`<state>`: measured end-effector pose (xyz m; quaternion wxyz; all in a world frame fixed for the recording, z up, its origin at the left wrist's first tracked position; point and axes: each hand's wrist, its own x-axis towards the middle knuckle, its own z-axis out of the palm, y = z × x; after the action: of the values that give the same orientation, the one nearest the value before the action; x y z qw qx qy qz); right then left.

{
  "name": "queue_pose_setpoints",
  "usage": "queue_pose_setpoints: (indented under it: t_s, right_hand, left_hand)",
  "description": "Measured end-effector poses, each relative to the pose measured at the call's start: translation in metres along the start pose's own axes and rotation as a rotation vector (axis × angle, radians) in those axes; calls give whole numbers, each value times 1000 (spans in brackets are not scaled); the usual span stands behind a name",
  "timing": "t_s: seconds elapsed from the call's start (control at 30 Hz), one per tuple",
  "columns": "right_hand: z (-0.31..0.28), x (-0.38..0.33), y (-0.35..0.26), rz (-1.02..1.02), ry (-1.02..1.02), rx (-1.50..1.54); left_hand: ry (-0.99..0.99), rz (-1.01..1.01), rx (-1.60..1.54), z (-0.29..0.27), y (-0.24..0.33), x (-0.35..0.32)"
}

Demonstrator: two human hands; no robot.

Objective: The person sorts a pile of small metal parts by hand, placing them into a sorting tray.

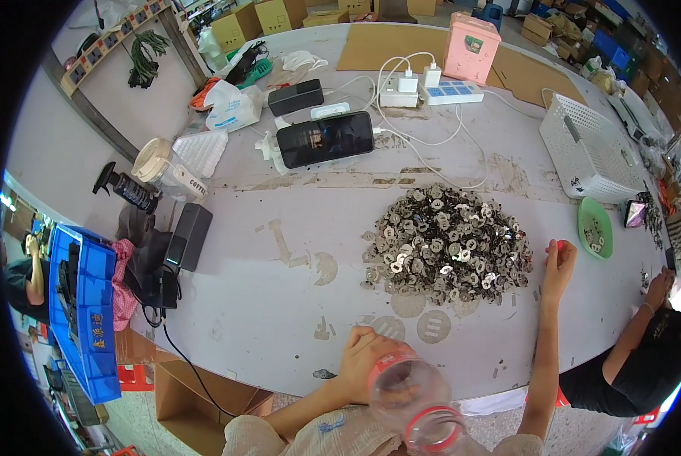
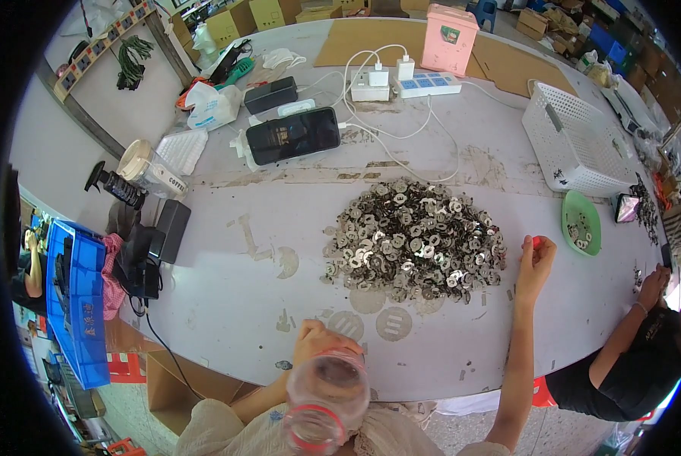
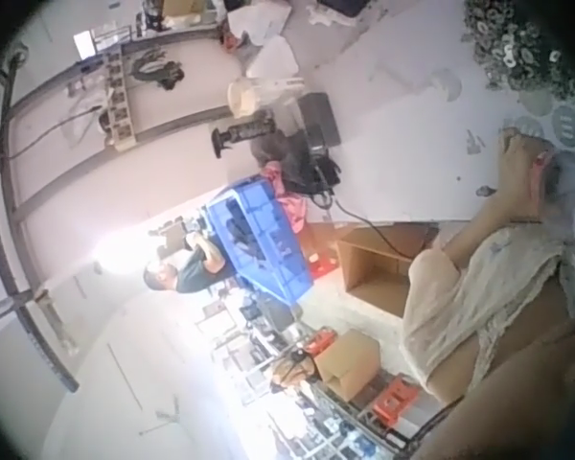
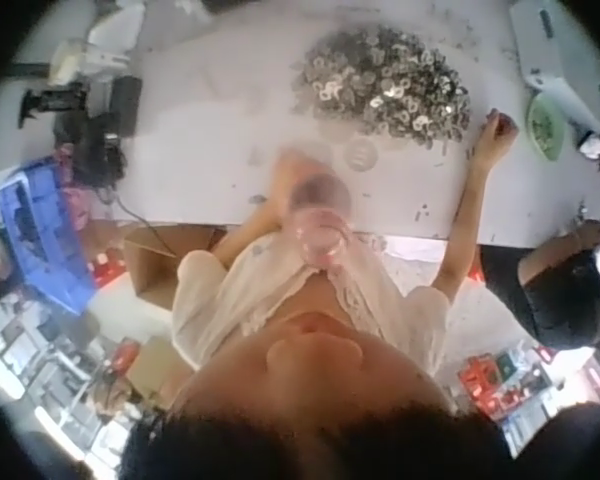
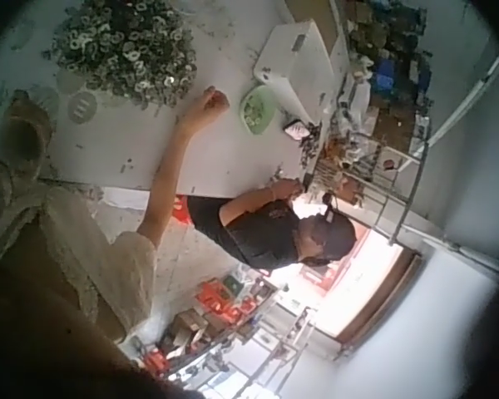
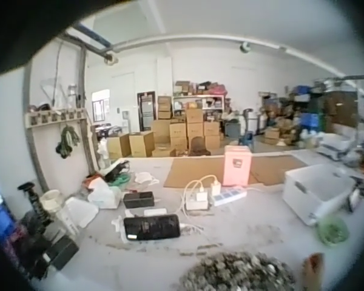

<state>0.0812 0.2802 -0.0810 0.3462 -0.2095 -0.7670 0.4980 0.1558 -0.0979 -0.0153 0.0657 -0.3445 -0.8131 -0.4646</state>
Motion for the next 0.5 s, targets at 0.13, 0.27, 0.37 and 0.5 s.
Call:
queue_pose_setpoints:
  t_s: [0.13, 0.27, 0.37, 0.5]
  right_hand:
    - [0, 0, 1, -14, 15, -17]
    - [3, 0, 1, 0, 20, -16]
    - [2, -1, -1, -28, 22, -9]
    - [2, 0, 0, -46, 17, -9]
  left_hand:
    - [43, -82, -121, 0, 1, -2]
    - [50, 17, -73, 7, -10, -11]
    - [174, 75, -150, 13, -12, -13]
    - [83, 63, -94, 3, -8, -9]
